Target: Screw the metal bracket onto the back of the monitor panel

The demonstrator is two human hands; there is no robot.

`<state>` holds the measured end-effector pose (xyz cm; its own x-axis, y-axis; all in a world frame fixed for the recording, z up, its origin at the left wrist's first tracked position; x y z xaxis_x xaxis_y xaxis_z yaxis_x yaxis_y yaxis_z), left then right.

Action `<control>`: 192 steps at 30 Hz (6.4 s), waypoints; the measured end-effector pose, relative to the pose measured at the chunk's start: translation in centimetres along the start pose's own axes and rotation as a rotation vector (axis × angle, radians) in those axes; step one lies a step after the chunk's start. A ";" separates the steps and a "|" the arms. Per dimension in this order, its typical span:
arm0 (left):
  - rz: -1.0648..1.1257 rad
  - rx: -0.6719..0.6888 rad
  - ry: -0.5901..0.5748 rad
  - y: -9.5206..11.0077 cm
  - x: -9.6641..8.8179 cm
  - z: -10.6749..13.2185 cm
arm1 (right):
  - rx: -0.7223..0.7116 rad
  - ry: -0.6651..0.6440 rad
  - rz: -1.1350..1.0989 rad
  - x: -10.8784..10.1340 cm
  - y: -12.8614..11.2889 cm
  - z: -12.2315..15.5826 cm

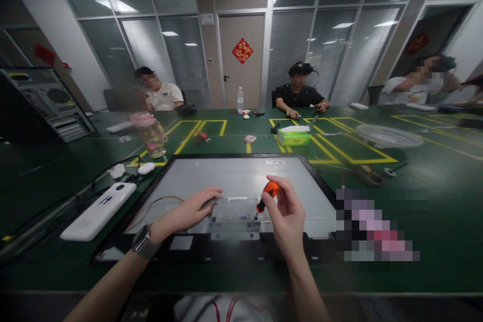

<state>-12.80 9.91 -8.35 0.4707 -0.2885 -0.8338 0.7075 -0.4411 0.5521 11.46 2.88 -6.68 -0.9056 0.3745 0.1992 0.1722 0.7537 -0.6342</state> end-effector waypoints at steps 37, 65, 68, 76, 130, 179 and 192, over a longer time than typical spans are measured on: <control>-0.006 0.000 -0.005 -0.2 0.2 -0.1 | -0.253 -0.180 0.364 0.2 -1.9 -0.2; -0.045 0.049 0.023 -0.6 0.6 -0.3 | 0.162 0.039 0.050 4.1 -0.2 -1.1; -0.043 0.064 0.027 -0.8 0.8 -0.4 | 0.161 -0.051 0.026 5.3 0.3 0.1; -0.020 0.079 0.045 -0.9 0.9 -0.3 | 0.043 -0.147 0.081 5.4 0.6 1.2; 0.028 0.033 0.001 -1.4 0.9 -0.6 | 0.079 -0.646 -0.209 6.2 -0.3 -2.4; -0.022 0.078 0.034 -1.3 0.8 -0.7 | 0.032 -0.503 -0.183 5.6 -0.7 -2.8; -0.037 0.061 0.029 -0.6 0.5 -0.4 | 0.070 -0.551 -0.200 5.7 -0.4 -2.7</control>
<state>-12.83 10.37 -9.09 0.4606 -0.2466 -0.8527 0.6919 -0.5020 0.5189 7.25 6.12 -3.27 -0.9889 -0.1211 -0.0861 -0.0314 0.7366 -0.6756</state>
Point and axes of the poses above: each hand's wrist, its own z-axis away from the middle knuckle, its own x-axis out of the palm, y = z × x, the point moved 4 cm from there along -z, towards the middle knuckle, and after that the axes turned 11 degrees about -x, right-handed, at the moved point
